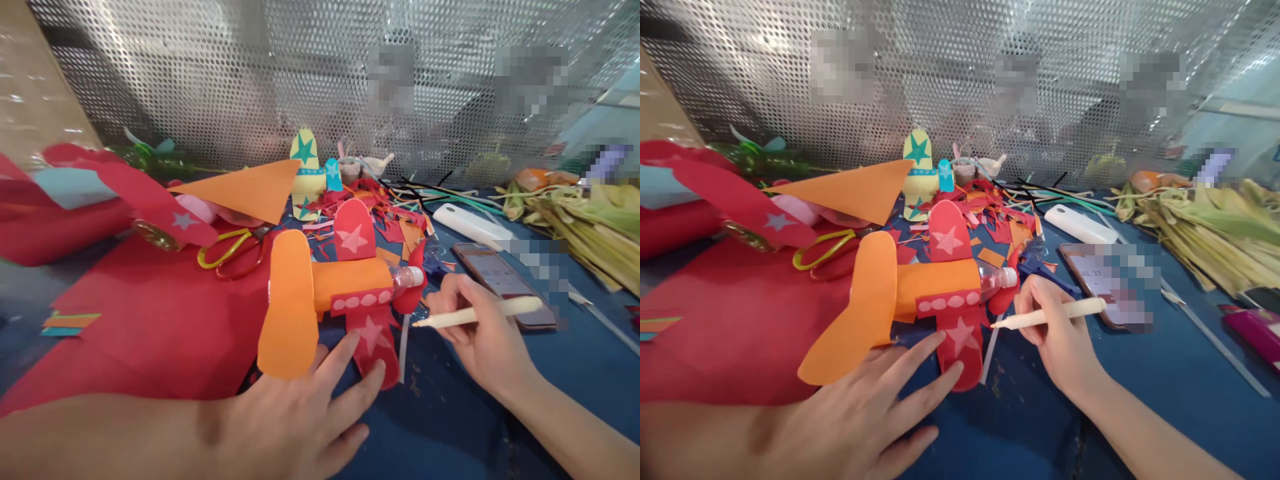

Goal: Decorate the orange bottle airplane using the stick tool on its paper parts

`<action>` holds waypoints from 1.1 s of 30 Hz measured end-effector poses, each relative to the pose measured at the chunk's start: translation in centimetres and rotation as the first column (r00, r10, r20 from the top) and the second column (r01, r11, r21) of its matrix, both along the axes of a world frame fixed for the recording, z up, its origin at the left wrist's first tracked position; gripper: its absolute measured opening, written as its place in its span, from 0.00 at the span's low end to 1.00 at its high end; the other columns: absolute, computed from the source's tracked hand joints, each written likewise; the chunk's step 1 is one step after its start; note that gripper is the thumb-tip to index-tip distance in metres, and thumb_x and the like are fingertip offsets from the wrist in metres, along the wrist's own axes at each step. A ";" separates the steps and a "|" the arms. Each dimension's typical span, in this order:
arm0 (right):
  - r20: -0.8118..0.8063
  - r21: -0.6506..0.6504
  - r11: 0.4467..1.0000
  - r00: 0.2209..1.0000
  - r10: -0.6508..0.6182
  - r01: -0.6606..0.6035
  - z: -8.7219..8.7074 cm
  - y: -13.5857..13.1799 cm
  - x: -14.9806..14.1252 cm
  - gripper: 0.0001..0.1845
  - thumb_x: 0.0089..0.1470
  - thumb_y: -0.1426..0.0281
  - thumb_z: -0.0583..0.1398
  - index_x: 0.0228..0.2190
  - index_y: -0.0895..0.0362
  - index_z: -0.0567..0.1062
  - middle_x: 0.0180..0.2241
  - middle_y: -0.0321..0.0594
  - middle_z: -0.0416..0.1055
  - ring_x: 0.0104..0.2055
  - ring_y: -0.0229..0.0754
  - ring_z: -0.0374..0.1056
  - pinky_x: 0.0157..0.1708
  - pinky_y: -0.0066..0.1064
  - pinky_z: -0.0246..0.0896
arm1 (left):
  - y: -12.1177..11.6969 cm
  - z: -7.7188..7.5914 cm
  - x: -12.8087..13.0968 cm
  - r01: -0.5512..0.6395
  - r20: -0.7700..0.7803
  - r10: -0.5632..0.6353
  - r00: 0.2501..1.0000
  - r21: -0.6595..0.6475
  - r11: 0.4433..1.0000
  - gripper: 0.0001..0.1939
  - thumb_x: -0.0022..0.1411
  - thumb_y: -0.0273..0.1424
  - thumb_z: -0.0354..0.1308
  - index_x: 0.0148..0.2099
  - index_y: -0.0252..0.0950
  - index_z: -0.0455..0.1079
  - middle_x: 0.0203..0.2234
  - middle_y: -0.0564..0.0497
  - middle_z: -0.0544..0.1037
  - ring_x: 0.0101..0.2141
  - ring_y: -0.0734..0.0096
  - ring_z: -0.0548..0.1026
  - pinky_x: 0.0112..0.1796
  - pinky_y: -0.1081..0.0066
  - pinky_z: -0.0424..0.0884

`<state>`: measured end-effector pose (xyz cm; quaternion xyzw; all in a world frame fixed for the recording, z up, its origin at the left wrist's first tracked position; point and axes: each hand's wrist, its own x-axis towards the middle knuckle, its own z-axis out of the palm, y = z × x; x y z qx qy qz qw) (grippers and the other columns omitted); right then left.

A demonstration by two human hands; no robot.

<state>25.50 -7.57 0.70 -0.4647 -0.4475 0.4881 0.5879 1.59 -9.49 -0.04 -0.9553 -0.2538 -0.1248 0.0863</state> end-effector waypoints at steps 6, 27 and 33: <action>0.014 0.010 0.999 0.999 -0.031 0.031 -0.2 0.0 0.2 0.23 0.59 0.59 0.54 0.16 0.54 0.63 0.11 0.29 0.50 0.16 0.34 0.44 0.18 0.29 0.40 | -1.4 0.7 -0.5 0.215 -0.049 -0.211 0.976 0.326 0.921 0.17 0.62 0.32 0.55 0.53 0.41 0.70 0.49 0.51 0.74 0.25 0.73 0.67 0.23 0.70 0.69; -0.059 -0.069 0.995 0.996 0.061 -0.065 -0.3 0.5 -0.3 0.24 0.53 0.47 0.58 0.21 0.54 0.68 0.18 0.32 0.58 0.24 0.36 0.56 0.28 0.26 0.57 | 8.9 2.2 -6.9 -0.130 0.329 0.381 0.864 -0.585 0.800 0.35 0.59 0.44 0.57 0.64 0.44 0.47 0.50 0.46 0.70 0.32 0.72 0.72 0.30 0.70 0.70; -0.189 -0.137 0.984 0.978 0.086 -0.113 1.0 0.7 -0.5 0.25 0.47 0.46 0.61 0.20 0.55 0.73 0.20 0.34 0.62 0.24 0.36 0.56 0.27 0.25 0.59 | 9.5 2.3 -6.7 0.025 0.343 0.239 0.909 -0.615 0.788 0.35 0.55 0.43 0.63 0.61 0.41 0.56 0.54 0.44 0.68 0.52 0.57 0.69 0.50 0.59 0.68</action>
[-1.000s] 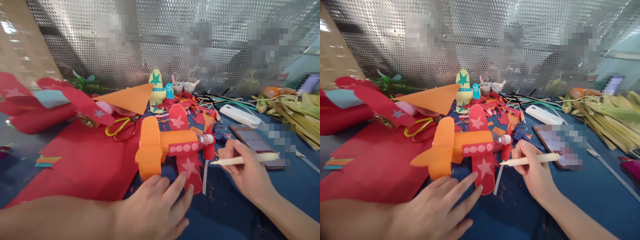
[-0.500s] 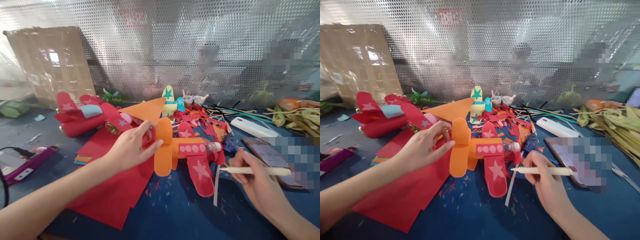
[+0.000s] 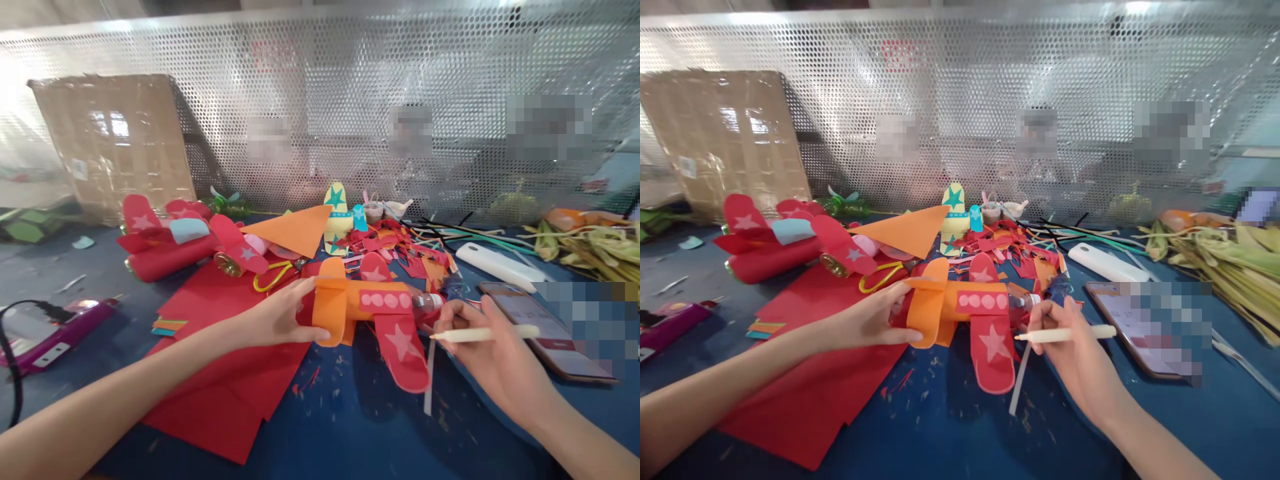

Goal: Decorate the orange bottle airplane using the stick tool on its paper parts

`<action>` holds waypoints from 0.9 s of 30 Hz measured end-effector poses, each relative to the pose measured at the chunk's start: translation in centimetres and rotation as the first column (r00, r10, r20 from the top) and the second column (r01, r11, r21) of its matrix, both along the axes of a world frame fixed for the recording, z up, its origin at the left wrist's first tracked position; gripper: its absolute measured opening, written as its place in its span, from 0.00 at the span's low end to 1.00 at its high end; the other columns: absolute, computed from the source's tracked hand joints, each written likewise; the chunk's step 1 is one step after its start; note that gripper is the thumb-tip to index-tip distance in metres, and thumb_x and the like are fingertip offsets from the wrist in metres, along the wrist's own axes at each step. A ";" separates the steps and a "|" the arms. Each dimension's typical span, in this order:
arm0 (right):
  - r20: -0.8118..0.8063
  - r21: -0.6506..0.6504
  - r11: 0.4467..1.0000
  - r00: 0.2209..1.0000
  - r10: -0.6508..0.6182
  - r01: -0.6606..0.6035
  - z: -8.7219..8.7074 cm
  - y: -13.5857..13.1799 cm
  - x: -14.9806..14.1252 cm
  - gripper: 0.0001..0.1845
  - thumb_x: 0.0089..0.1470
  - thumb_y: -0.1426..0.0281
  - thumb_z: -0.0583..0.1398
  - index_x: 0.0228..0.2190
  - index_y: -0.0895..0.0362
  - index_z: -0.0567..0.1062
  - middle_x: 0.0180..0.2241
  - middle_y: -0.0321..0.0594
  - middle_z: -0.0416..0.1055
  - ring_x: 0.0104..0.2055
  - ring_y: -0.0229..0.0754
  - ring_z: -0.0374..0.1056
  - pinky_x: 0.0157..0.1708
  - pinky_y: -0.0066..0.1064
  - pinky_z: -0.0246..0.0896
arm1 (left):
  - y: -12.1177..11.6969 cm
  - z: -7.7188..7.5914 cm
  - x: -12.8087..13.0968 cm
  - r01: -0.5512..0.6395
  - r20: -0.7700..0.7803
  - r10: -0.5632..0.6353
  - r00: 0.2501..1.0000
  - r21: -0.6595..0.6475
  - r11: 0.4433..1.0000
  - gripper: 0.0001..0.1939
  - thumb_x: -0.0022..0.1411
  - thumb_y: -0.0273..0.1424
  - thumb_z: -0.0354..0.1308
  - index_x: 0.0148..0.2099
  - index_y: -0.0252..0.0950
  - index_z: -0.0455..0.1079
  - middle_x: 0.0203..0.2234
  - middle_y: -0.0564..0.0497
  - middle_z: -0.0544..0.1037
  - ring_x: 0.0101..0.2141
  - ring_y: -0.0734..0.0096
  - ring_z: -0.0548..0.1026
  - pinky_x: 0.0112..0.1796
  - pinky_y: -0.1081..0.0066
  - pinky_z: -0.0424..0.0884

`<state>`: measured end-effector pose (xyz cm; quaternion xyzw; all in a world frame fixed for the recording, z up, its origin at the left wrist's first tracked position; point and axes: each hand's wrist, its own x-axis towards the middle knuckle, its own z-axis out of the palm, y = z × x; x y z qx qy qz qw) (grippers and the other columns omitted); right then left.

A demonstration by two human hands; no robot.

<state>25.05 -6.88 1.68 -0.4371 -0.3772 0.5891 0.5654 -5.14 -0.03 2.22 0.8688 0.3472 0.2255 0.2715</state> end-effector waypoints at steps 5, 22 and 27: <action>-0.152 -0.096 0.994 0.987 -0.056 0.041 1.0 0.5 -0.2 0.21 0.40 0.50 0.66 0.19 0.57 0.75 0.22 0.36 0.65 0.25 0.37 0.59 0.28 0.26 0.62 | 0.0 0.2 0.1 0.017 0.014 -0.016 1.000 -0.053 0.998 0.34 0.54 0.44 0.63 0.60 0.41 0.58 0.52 0.44 0.69 0.47 0.59 0.71 0.39 0.66 0.73; 0.283 0.376 0.921 0.934 -0.217 0.100 3.2 4.2 -2.4 0.24 0.57 0.50 0.50 0.23 0.54 0.70 0.13 0.30 0.58 0.17 0.35 0.53 0.21 0.28 0.49 | 1.9 -1.5 2.1 -0.073 -0.027 0.074 0.997 0.024 0.997 0.27 0.67 0.45 0.46 0.63 0.38 0.57 0.52 0.42 0.68 0.46 0.61 0.70 0.42 0.63 0.71; 0.609 0.398 0.877 0.793 -0.032 -0.270 2.3 0.7 -4.5 0.10 0.59 0.62 0.53 0.30 0.53 0.68 0.22 0.32 0.65 0.24 0.37 0.62 0.25 0.29 0.56 | 1.8 -2.2 2.6 0.022 0.004 -0.023 1.000 0.170 0.985 0.27 0.66 0.46 0.50 0.62 0.38 0.57 0.54 0.40 0.64 0.54 0.58 0.65 0.51 0.57 0.67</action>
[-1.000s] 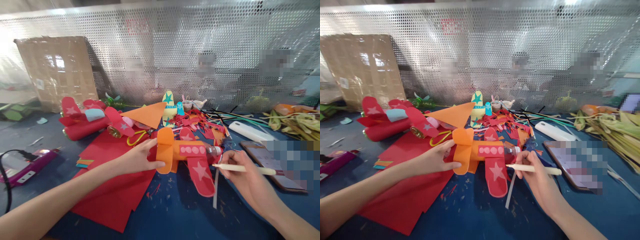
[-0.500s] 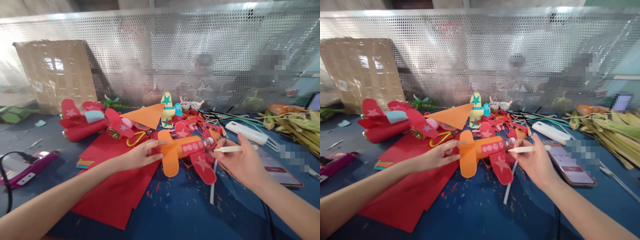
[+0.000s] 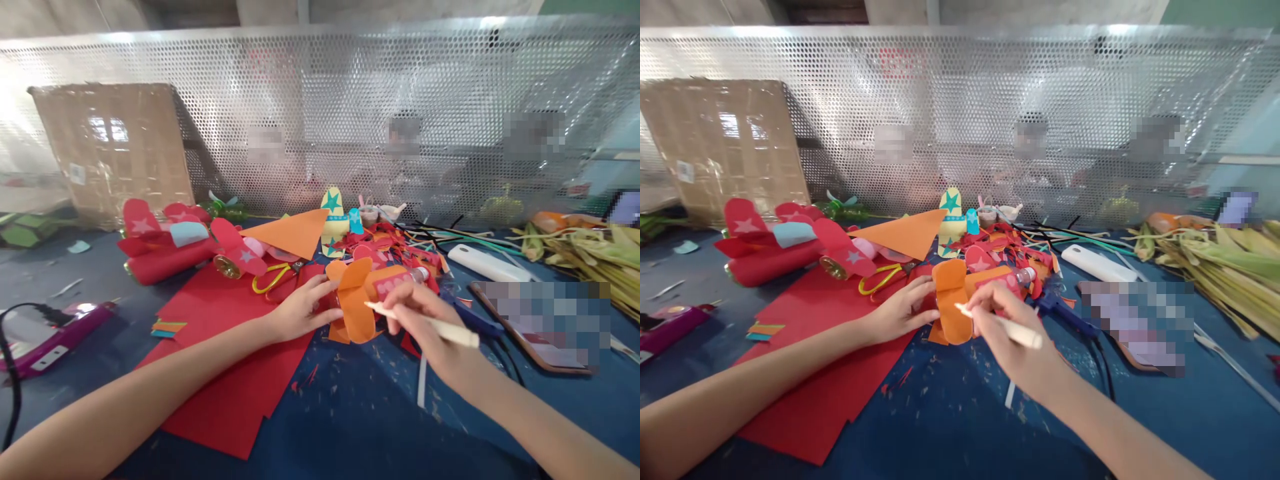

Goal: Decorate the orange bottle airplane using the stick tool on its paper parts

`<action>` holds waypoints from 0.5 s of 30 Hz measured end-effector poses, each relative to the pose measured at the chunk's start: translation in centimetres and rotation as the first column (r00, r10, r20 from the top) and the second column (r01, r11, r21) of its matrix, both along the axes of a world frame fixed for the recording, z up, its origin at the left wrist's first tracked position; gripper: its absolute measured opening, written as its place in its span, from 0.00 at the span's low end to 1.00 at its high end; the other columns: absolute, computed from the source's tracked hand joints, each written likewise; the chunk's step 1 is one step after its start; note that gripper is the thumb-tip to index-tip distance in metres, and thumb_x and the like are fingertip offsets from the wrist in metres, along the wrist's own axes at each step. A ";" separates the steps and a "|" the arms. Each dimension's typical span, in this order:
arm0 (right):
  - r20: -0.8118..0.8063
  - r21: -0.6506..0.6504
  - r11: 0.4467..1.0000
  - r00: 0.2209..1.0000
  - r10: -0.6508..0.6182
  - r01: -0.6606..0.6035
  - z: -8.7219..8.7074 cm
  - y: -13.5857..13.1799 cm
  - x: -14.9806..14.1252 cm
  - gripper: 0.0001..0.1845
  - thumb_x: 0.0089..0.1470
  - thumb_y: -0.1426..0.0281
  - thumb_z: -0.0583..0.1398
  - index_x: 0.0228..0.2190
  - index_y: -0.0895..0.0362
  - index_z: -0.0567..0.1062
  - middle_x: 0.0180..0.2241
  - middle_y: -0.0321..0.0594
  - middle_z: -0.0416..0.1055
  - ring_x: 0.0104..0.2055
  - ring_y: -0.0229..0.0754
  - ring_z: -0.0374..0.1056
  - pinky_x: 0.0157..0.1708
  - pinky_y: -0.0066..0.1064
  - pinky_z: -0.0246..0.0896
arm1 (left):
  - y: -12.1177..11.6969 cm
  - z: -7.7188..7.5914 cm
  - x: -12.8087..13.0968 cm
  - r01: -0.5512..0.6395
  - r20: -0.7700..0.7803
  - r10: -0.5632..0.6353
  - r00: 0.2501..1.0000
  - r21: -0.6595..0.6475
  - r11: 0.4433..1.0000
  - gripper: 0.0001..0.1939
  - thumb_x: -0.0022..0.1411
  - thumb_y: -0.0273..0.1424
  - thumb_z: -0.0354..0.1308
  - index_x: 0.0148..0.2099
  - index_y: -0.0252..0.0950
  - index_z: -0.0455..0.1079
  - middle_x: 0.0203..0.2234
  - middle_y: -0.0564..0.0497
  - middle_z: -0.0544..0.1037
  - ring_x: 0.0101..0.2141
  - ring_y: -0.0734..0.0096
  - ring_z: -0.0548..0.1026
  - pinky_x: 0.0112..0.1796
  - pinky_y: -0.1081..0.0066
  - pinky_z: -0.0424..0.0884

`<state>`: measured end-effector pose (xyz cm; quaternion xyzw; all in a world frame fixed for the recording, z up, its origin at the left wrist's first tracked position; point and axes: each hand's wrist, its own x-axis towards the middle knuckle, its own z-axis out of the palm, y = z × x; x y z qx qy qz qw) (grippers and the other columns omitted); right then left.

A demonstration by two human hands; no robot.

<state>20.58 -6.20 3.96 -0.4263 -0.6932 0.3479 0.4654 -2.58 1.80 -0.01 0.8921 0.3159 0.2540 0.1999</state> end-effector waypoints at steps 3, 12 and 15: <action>0.157 0.011 1.000 0.988 0.009 -0.011 -0.9 -0.9 -0.2 0.09 0.61 0.64 0.52 0.33 0.53 0.68 0.25 0.34 0.67 0.24 0.36 0.62 0.24 0.28 0.55 | -0.1 -0.4 -0.2 0.040 -0.016 -0.040 0.999 0.043 0.998 0.30 0.63 0.48 0.54 0.63 0.43 0.56 0.54 0.42 0.64 0.55 0.57 0.65 0.54 0.55 0.65; 0.225 0.088 0.995 0.972 -0.061 0.042 -2.0 -0.8 -0.2 0.06 0.59 0.66 0.55 0.30 0.53 0.64 0.24 0.31 0.63 0.23 0.34 0.60 0.22 0.26 0.55 | -0.4 -0.8 -0.2 0.042 -0.071 -0.034 0.997 0.117 0.992 0.26 0.67 0.45 0.48 0.65 0.51 0.52 0.52 0.45 0.62 0.52 0.59 0.68 0.50 0.57 0.69; 0.263 0.125 0.992 0.963 -0.060 0.028 -2.0 -1.0 -0.3 0.06 0.59 0.66 0.55 0.30 0.53 0.66 0.24 0.32 0.65 0.23 0.35 0.62 0.22 0.28 0.56 | -0.7 -0.7 -0.1 0.034 -0.095 -0.022 0.995 0.132 0.991 0.26 0.67 0.45 0.48 0.65 0.52 0.51 0.53 0.45 0.61 0.50 0.59 0.69 0.49 0.57 0.71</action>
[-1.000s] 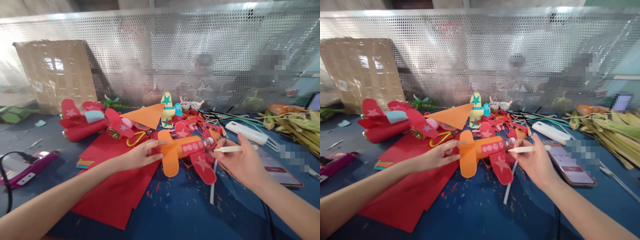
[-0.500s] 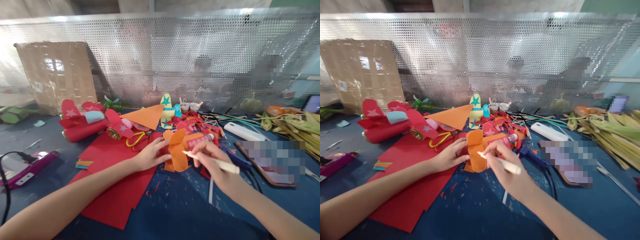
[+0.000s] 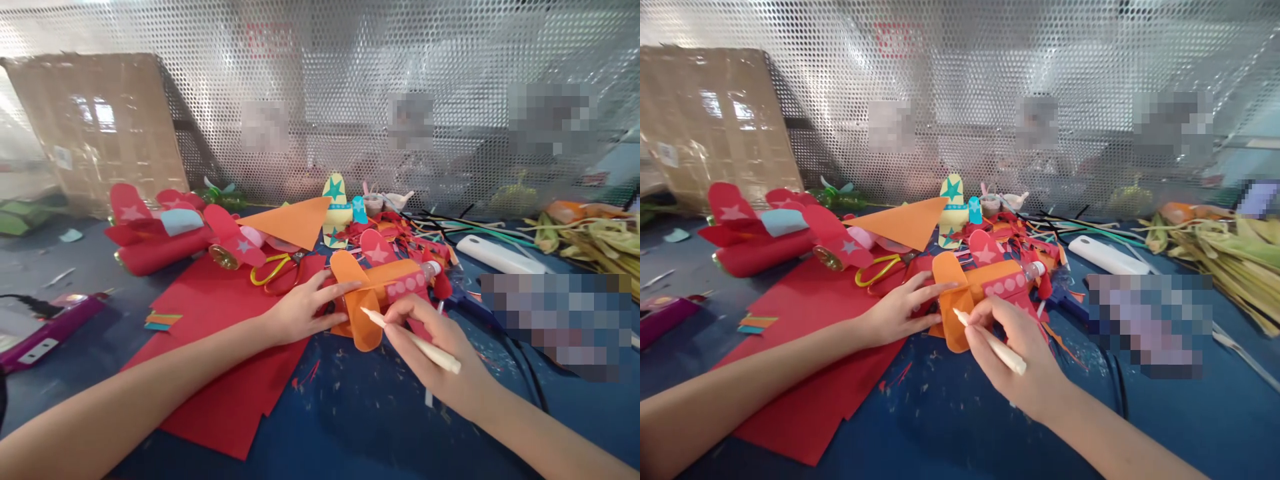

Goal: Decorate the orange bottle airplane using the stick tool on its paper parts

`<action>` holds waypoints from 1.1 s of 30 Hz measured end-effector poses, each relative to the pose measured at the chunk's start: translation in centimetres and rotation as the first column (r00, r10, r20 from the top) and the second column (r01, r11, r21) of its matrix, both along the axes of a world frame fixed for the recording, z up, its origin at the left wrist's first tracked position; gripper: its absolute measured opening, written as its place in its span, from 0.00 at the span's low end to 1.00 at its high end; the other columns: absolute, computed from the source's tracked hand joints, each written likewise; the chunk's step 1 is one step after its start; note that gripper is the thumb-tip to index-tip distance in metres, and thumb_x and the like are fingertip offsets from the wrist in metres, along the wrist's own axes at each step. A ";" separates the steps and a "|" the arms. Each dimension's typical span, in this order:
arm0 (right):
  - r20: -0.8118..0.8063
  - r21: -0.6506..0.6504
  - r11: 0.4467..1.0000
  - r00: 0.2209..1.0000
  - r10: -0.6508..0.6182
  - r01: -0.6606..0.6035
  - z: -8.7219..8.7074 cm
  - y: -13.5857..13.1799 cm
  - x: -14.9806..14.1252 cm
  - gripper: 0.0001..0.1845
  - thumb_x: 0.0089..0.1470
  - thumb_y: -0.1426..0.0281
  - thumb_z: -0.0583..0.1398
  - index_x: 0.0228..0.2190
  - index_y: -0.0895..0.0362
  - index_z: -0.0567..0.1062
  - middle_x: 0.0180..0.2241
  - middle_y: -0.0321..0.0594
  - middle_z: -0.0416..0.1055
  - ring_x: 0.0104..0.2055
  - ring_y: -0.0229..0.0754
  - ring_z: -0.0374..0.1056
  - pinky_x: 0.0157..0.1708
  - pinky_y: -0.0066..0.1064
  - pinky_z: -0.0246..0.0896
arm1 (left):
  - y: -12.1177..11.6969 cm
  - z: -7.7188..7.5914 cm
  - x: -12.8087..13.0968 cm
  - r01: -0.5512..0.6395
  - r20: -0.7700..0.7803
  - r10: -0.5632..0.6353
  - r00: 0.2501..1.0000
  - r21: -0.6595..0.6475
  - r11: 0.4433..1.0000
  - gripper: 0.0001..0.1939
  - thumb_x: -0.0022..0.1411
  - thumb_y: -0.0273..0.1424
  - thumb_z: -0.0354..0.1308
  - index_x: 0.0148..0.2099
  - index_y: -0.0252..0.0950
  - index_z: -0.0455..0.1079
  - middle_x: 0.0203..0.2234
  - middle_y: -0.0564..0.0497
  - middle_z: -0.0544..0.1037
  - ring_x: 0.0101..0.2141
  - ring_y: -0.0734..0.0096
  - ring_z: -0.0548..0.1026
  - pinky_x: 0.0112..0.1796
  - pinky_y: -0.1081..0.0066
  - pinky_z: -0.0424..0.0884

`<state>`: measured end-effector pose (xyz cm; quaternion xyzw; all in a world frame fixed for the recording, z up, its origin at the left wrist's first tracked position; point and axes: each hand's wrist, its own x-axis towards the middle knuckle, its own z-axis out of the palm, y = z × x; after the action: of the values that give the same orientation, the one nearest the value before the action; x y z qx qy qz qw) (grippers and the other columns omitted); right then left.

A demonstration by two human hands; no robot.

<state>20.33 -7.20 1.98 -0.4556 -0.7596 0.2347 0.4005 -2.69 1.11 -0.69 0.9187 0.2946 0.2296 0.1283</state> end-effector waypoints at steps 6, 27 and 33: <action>0.019 0.005 1.000 1.000 -0.024 0.024 0.0 0.3 0.3 0.06 0.59 0.67 0.54 0.30 0.53 0.65 0.24 0.33 0.67 0.23 0.36 0.63 0.22 0.28 0.56 | -0.2 0.1 0.0 -0.005 -0.012 0.005 1.000 0.034 0.999 0.25 0.68 0.45 0.46 0.65 0.51 0.50 0.52 0.45 0.61 0.49 0.59 0.69 0.48 0.57 0.71; -0.047 -0.013 0.998 0.997 -0.055 0.054 0.2 0.1 0.3 0.09 0.59 0.64 0.56 0.28 0.52 0.67 0.22 0.32 0.67 0.22 0.36 0.63 0.21 0.27 0.56 | -0.3 0.1 0.0 -0.039 -0.055 0.041 0.998 0.047 0.998 0.26 0.67 0.44 0.48 0.65 0.51 0.50 0.50 0.45 0.62 0.43 0.62 0.72 0.44 0.58 0.73; -0.036 -0.012 0.998 0.998 -0.059 0.059 0.3 0.0 0.3 0.07 0.59 0.65 0.57 0.29 0.52 0.67 0.23 0.31 0.67 0.22 0.35 0.62 0.21 0.27 0.56 | -0.4 0.2 0.0 -0.034 -0.043 0.036 0.998 0.041 0.999 0.26 0.68 0.43 0.48 0.65 0.48 0.51 0.49 0.44 0.63 0.45 0.61 0.71 0.45 0.58 0.73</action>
<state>20.66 -7.18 2.26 -0.4755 -0.7372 0.2351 0.4185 -2.65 0.69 -0.47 0.9206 0.3087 0.2178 0.0991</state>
